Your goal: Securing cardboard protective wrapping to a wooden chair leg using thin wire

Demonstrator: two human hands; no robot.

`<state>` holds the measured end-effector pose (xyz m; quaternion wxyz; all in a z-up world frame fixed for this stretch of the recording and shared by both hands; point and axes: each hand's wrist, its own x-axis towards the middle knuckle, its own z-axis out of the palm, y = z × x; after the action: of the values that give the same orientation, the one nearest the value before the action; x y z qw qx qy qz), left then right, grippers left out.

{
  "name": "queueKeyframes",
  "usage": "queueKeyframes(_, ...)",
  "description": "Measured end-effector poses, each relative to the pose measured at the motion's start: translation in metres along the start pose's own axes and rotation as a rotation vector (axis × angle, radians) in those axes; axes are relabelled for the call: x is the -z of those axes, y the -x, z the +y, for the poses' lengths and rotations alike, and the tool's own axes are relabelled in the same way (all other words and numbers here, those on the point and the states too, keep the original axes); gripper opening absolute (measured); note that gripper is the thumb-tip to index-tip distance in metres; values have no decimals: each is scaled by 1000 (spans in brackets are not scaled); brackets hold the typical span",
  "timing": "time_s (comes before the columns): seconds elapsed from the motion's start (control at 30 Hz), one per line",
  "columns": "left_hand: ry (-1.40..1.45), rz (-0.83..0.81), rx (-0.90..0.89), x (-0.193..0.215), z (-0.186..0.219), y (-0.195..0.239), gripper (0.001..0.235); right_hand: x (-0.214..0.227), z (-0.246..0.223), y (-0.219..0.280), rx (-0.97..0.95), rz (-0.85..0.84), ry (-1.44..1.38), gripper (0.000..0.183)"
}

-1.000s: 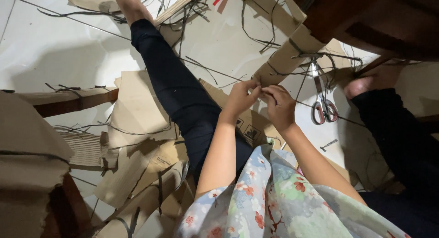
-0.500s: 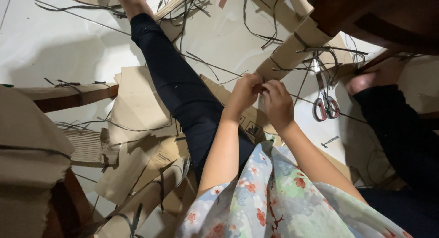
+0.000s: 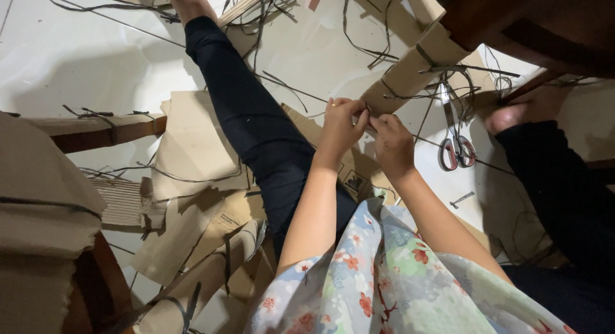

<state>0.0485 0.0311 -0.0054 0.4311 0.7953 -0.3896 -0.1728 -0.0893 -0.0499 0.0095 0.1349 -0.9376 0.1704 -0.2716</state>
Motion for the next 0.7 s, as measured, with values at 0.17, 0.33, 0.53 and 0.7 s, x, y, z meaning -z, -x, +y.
queueKeyframes(0.17,39,15,30,13,16,3,12,-16,8,11,3,-36,80,23)
queueKeyframes(0.33,248,64,196,31,23,13,14,-7,-4,7,-151,-133,-2,13)
queueKeyframes(0.53,346,-88,392,-1,3,13,23,-5,-9,2,-175,-97,-72,4)
queueKeyframes(0.7,816,-45,624,-32,-11,8,32,-4,-10,3,-196,-87,-197,8)
